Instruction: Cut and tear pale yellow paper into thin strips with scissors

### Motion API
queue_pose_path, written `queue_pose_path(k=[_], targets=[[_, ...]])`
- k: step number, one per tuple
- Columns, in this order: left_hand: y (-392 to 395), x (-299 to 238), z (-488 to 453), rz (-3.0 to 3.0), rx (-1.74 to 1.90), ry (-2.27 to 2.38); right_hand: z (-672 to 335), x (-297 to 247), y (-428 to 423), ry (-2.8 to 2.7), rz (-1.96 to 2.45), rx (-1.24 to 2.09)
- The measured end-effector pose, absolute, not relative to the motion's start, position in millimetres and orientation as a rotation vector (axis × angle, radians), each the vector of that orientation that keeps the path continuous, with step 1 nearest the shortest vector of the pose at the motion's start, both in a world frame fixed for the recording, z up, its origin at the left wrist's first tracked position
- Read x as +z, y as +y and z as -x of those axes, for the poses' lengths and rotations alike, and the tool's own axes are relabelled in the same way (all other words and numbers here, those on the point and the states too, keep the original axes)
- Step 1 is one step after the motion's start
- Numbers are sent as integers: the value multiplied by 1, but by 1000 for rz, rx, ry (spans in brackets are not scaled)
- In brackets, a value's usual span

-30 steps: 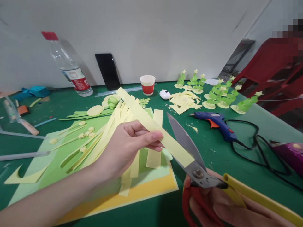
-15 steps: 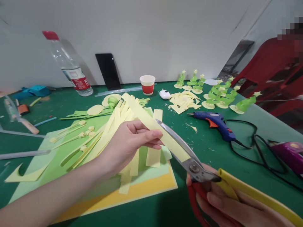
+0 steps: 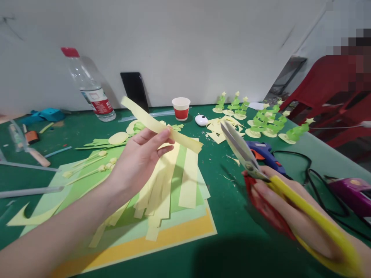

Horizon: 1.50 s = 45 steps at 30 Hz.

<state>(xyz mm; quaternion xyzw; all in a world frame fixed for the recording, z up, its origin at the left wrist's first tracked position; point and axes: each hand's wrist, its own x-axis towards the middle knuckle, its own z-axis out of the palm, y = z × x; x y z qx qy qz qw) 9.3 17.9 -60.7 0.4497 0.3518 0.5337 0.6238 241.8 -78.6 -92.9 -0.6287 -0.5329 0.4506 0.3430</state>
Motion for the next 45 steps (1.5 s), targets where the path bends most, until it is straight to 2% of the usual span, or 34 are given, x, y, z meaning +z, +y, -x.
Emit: queue_pose_path(k=[3,5,9,18,21,22,26,29,34,41,45], targets=[[18,-63,-10,-1034,1193,815,-246,-101,-59,-1828,1948,392],[18,-66,-11,-1022,1149,848,-246,-106,-50,-1990,2102,129],[16,-68,-12,-1026,1081,872,-243,-113,-41,-2090,2267,5],[13,-68,-11,-1113,960,943,-246,-104,-45,-2250,2123,-152],[12,-68,-11,-1176,946,948,-238,-82,-48,-2174,1857,82],[11,-68,-11,-1202,941,944,-232,-74,-48,-2081,1743,292],[7,-64,-11,-1305,886,854,-202,-48,-43,-1688,1315,1497],[5,-62,-9,-1355,836,799,-187,-45,-36,-1438,1045,1917],[7,-58,-5,-1365,879,763,-181,-52,-29,-1171,915,2125],[10,-56,-3,-1465,851,724,-182,-52,-27,-1020,847,2186],[11,-57,-4,-1451,803,596,-183,-52,-27,-1042,970,2048]])
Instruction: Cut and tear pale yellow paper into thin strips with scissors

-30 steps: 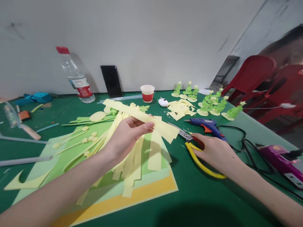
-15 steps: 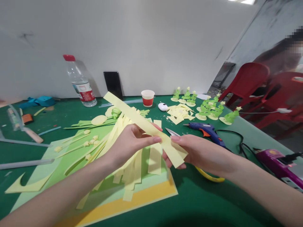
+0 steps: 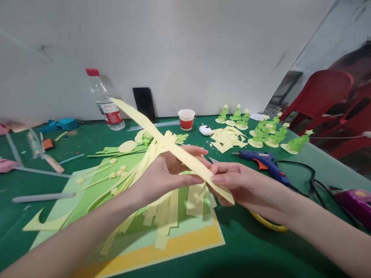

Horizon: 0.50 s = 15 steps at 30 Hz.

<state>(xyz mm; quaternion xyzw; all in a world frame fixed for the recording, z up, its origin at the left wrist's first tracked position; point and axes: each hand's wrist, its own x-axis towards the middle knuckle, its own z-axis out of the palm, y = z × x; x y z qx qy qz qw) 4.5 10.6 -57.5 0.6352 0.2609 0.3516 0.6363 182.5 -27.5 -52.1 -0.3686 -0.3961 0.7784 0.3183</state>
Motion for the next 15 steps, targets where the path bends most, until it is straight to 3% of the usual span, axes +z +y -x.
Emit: queue_pose_path(k=[9,15], targets=[[9,-67,-4,-1449,891,753,-183,-56,-24,-1089,1126,1690],[9,-66,-4,-1421,942,945,-182,-55,-27,-1274,1148,1682]])
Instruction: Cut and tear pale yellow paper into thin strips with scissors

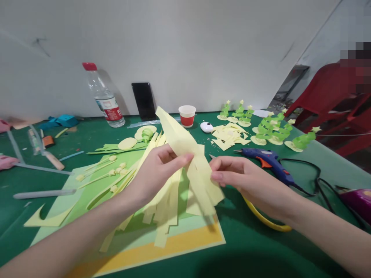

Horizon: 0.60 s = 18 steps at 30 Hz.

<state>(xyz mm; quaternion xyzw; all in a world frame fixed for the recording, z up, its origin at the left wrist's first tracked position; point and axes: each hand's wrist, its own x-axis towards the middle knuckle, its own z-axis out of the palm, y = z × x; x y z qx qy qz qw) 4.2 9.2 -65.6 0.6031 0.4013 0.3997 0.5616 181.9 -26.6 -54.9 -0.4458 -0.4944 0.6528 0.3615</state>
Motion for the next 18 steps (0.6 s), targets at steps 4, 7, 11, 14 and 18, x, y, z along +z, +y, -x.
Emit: queue_pose_path(k=[4,7,11,14,18], targets=[[3,-59,-9,-1455,792,916,-181,-54,-27,-1442,1171,1642],[-2,-55,-12,-1519,762,862,-181,-54,-28,-1609,1229,1436],[-6,-51,-14,-1782,767,872,-182,-52,-30,-1715,1235,1243],[-7,-50,-13,-1932,715,845,-183,-52,-32,-1774,1239,1205],[-6,-48,-10,-1988,624,771,-188,-50,-32,-1756,1188,1272]])
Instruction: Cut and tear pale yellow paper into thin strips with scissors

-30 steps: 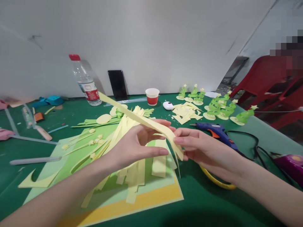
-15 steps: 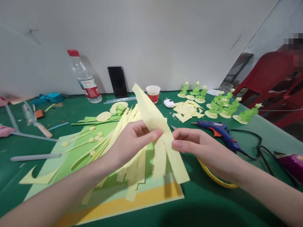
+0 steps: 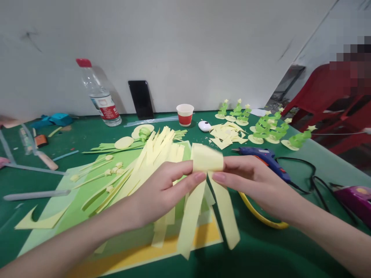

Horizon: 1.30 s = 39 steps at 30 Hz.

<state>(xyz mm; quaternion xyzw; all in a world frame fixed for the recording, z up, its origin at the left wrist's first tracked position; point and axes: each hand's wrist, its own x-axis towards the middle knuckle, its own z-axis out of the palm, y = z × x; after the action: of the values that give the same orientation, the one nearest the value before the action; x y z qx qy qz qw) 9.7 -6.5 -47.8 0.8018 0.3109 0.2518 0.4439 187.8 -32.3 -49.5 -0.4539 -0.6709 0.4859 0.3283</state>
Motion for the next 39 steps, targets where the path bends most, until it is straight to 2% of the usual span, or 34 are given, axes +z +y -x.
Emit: queue_pose_path(k=[8,14,20,26,33,39], targets=[[-6,-50,-8,-1856,475,613,-190,-46,-31,-1738,1099,1428],[-10,-60,-14,-1620,654,657,-185,-54,-32,-1648,1068,1543],[-12,-55,-11,-1544,460,599,-185,-54,-33,-1538,805,1791],[-12,-50,-8,-1650,366,545,-186,-54,-34,-1517,853,1847],[-12,-56,-12,-1566,568,604,-183,-51,-34,-1567,945,1809],[-8,-53,-10,-1632,389,516,-188,-51,-30,-1661,799,1870]])
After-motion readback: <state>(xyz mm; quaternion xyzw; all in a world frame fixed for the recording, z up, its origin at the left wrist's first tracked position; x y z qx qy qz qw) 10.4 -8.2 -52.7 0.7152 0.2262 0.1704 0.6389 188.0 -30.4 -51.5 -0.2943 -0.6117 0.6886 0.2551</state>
